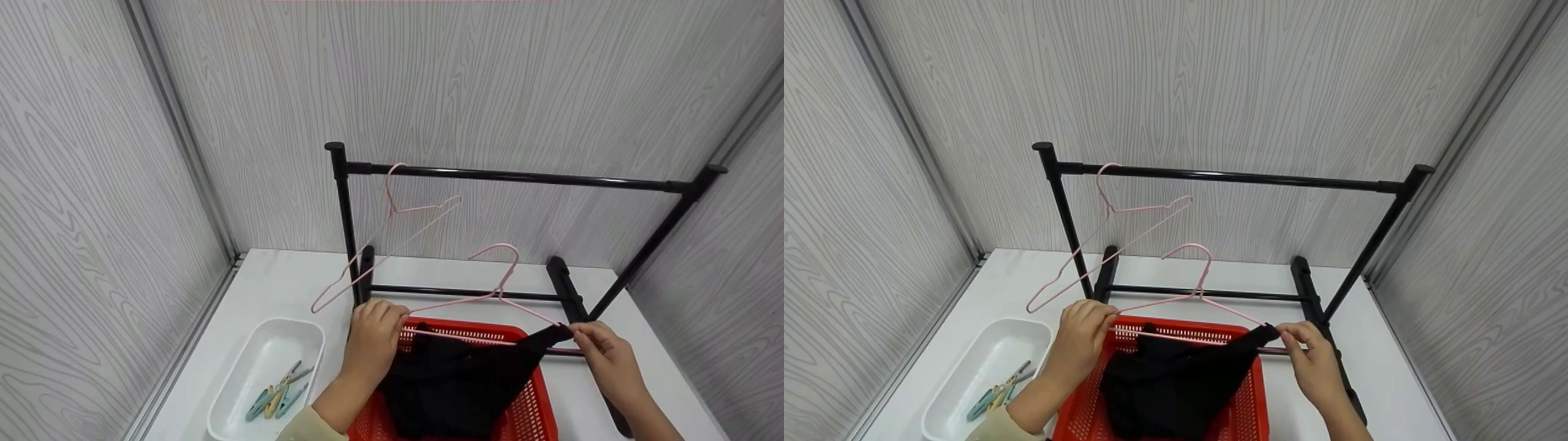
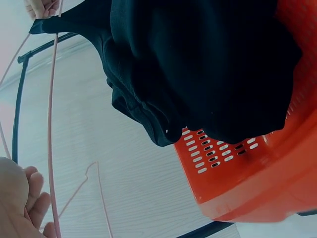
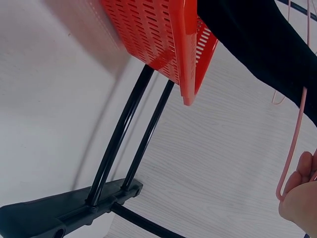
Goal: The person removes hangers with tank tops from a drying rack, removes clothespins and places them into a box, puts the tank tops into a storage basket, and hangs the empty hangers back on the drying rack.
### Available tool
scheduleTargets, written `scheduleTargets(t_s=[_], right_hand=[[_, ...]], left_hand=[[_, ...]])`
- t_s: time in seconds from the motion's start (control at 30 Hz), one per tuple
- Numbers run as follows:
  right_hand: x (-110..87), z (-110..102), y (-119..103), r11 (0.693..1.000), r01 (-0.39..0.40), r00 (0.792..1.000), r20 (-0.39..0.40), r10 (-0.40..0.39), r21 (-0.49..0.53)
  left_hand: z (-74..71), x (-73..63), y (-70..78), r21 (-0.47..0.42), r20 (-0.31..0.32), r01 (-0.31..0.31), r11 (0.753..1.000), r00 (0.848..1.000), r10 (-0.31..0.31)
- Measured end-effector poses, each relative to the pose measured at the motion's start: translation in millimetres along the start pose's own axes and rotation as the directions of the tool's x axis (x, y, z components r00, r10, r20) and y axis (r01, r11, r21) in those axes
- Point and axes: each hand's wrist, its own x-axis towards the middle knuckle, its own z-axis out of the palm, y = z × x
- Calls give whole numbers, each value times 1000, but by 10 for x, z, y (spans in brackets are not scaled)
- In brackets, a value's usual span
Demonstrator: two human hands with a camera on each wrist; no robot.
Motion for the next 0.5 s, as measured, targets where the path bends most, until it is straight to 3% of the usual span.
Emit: scheduleTargets(t_s=[0.23,0.5], right_hand=[[-4,12,-135,1000,18,999,-27,-18,1],[12,16,-112,999,34,999,-13,-34,-11]], left_hand=[[15,-16,-12,-53,-31,10,999,999,-11],[2,-34,-28,-78,-62,31,996,997,-36]])
